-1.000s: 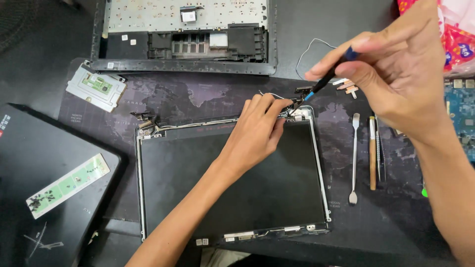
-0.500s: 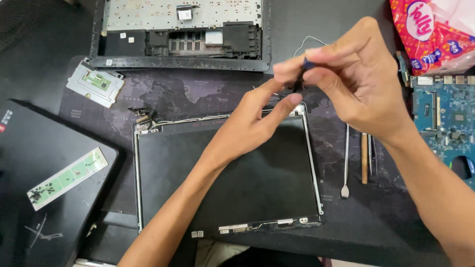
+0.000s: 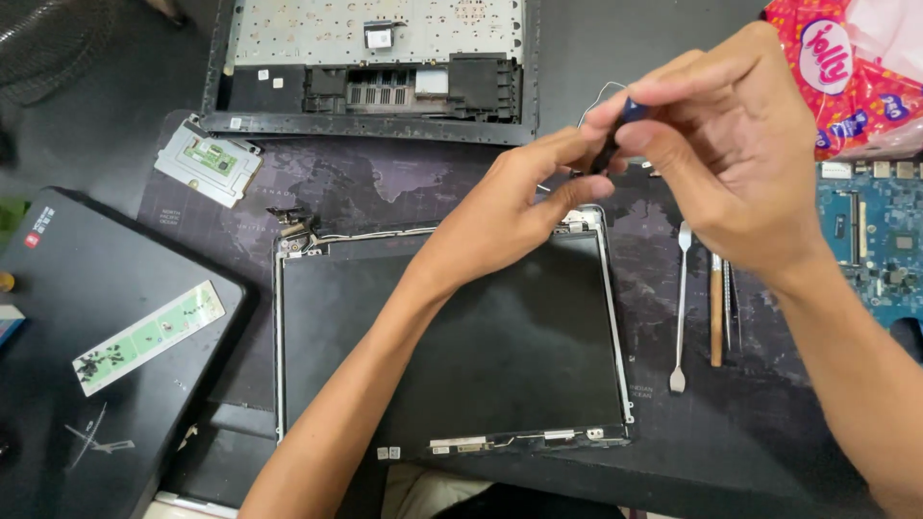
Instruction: The person works on a disassembled Acer laptop at a repair bench. They lift the laptop screen assembly, use a metal pry tool to separate the screen bezel from the lid frame, peel the bezel away from the display panel, and then use a screwdriver to unscrew components near the screen hinges.
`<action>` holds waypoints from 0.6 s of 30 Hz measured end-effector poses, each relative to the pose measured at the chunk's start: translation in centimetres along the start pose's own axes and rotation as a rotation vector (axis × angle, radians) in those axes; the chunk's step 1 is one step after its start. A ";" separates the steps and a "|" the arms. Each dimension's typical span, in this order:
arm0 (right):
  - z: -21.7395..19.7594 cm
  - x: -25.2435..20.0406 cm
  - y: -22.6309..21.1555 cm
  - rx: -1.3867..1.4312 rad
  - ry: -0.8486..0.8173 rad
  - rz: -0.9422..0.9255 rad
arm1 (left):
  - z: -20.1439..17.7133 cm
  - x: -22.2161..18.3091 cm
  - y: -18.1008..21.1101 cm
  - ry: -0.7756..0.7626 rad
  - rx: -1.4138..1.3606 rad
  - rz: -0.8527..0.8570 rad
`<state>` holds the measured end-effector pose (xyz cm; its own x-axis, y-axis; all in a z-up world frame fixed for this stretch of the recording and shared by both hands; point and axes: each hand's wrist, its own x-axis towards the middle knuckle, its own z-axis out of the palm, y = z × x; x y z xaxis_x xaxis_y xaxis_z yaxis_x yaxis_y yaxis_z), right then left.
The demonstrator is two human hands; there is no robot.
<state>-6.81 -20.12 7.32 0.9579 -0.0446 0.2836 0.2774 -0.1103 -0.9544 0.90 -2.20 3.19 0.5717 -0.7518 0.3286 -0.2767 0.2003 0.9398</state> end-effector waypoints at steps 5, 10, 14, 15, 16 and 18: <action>-0.1 0.4 0.8 -0.151 -0.133 -0.316 | 0.3 -0.1 -1.0 0.084 0.240 -0.052; -1.5 -0.1 1.3 -0.063 -0.087 -0.185 | -0.4 -0.3 -1.5 0.003 0.165 0.080; -0.9 0.5 0.5 -0.090 -0.123 -0.164 | -0.2 0.0 -1.0 0.070 0.193 0.055; -1.0 0.5 0.9 -0.155 -0.177 -0.343 | 0.0 0.2 -0.7 0.112 0.280 0.058; -1.3 0.2 1.6 -0.156 -0.172 -0.346 | -0.1 0.1 -0.7 0.108 0.282 0.061; -1.9 -0.3 3.0 -0.118 -0.071 -0.265 | -0.4 0.1 -0.6 0.012 0.260 0.090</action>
<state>-6.45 -22.36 4.53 0.8573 0.0700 0.5100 0.5117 -0.2238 -0.8295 1.47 -2.13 2.69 0.5442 -0.7307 0.4122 -0.5148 0.0971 0.8518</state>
